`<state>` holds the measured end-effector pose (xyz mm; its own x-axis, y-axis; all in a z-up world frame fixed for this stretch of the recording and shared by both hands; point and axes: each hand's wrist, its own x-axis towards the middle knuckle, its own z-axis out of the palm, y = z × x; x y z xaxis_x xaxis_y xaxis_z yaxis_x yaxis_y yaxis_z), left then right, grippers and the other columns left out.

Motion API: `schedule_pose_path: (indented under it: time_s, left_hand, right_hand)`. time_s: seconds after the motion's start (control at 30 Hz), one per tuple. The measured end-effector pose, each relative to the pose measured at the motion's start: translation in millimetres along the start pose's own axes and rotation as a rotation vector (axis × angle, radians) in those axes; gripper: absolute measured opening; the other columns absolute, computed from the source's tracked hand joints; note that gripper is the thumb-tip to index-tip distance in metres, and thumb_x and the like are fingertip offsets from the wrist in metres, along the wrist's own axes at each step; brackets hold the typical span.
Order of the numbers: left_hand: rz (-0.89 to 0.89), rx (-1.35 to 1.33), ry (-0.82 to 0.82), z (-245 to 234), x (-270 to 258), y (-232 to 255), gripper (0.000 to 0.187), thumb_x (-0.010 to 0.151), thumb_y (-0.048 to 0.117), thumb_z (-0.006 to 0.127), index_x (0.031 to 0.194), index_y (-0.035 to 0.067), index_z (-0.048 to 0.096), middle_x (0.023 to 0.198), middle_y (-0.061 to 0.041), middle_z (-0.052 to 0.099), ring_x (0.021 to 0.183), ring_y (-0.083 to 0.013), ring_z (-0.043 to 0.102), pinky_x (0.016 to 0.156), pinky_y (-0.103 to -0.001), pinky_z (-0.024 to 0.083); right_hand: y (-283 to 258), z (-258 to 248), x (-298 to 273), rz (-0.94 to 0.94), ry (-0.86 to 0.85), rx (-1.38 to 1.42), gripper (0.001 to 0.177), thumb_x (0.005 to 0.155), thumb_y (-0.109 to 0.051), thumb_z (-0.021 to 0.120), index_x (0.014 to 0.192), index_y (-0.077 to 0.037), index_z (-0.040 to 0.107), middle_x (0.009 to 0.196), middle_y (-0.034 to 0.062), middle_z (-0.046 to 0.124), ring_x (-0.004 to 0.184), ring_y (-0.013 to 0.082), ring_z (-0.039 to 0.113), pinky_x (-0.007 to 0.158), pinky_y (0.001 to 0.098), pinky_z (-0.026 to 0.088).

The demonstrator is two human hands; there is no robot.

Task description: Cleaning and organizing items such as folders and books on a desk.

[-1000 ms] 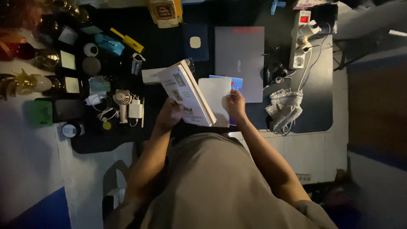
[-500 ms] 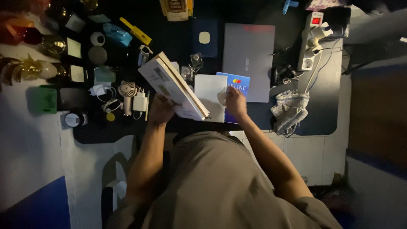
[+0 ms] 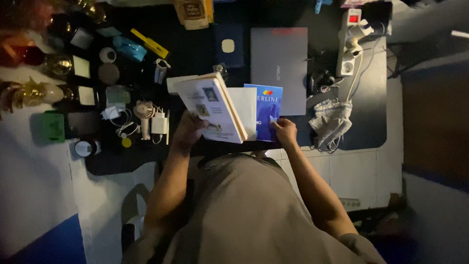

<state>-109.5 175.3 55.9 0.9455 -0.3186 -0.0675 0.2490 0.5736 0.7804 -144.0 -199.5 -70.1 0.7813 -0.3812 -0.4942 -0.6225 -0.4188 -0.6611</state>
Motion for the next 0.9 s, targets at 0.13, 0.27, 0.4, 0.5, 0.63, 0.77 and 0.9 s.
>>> schedule_pose_path:
  time_s: [0.13,0.27,0.4,0.5,0.63,0.77,0.9]
  left_hand:
    - [-0.163,0.305,0.076,14,13,1,0.045,0.084,0.017,0.082,0.122,-0.003,0.069,0.117,-0.012,0.077,0.109,-0.0236,0.073,0.098,-0.039,0.059]
    - [-0.230,0.123,0.035,1,22,-42,0.049,0.079,0.004,0.082,0.124,0.002,0.064,0.114,-0.007,0.073,0.104,-0.0198,0.068,0.089,-0.035,0.056]
    - [-0.228,0.106,0.189,-21,21,-102,0.045,0.080,-0.011,0.078,0.121,0.003,0.065,0.114,-0.005,0.073,0.105,-0.0179,0.068,0.093,-0.034,0.056]
    - [-0.197,0.119,0.219,-26,22,-125,0.050,0.077,-0.013,0.078,0.122,0.004,0.064,0.114,-0.003,0.071,0.106,-0.0160,0.067,0.094,-0.033,0.057]
    - [-0.255,0.180,0.274,-29,24,-143,0.048,0.077,-0.013,0.078,0.121,0.003,0.065,0.112,-0.005,0.073,0.101,-0.0181,0.069,0.090,-0.034,0.058]
    - [-0.307,0.290,0.257,-29,24,-161,0.043,0.078,-0.012,0.078,0.117,0.002,0.067,0.109,-0.008,0.075,0.097,-0.0188,0.072,0.086,-0.034,0.059]
    - [-0.307,0.282,0.320,-28,27,-178,0.042,0.078,-0.012,0.077,0.117,0.002,0.069,0.107,-0.008,0.074,0.093,-0.0177,0.069,0.084,-0.032,0.058]
  right_hand:
    - [14,-2,10,0.008,-0.037,0.183,0.026,0.088,-0.021,0.082,0.099,0.001,0.075,0.087,0.0066,0.076,0.077,0.0122,0.067,0.069,0.0271,0.054]
    - [38,-14,18,-0.107,0.029,0.355,0.016,0.091,-0.011,0.079,0.096,0.000,0.069,0.080,0.0008,0.068,0.070,0.0076,0.057,0.060,0.0255,0.046]
    - [39,-45,10,-0.180,0.133,0.390,0.014,0.094,-0.004,0.076,0.098,-0.001,0.063,0.081,0.0011,0.064,0.072,0.0079,0.055,0.060,0.0255,0.044]
    - [32,-71,5,-0.221,0.213,0.358,0.014,0.095,-0.001,0.075,0.102,-0.002,0.063,0.087,0.0019,0.064,0.079,0.0086,0.056,0.068,0.0251,0.045]
    - [18,-94,-3,-0.329,0.212,0.489,0.016,0.093,0.002,0.071,0.105,-0.003,0.062,0.095,0.0001,0.068,0.087,0.0078,0.062,0.079,0.0236,0.049]
    - [17,-101,-3,-0.323,0.208,0.594,0.012,0.098,0.002,0.069,0.106,-0.002,0.062,0.097,0.0015,0.068,0.089,0.0084,0.060,0.082,0.0243,0.048]
    - [-16,-112,-24,-0.296,0.152,0.712,0.012,0.100,0.002,0.067,0.110,-0.002,0.062,0.101,0.0042,0.070,0.092,0.0098,0.064,0.084,0.0250,0.050]
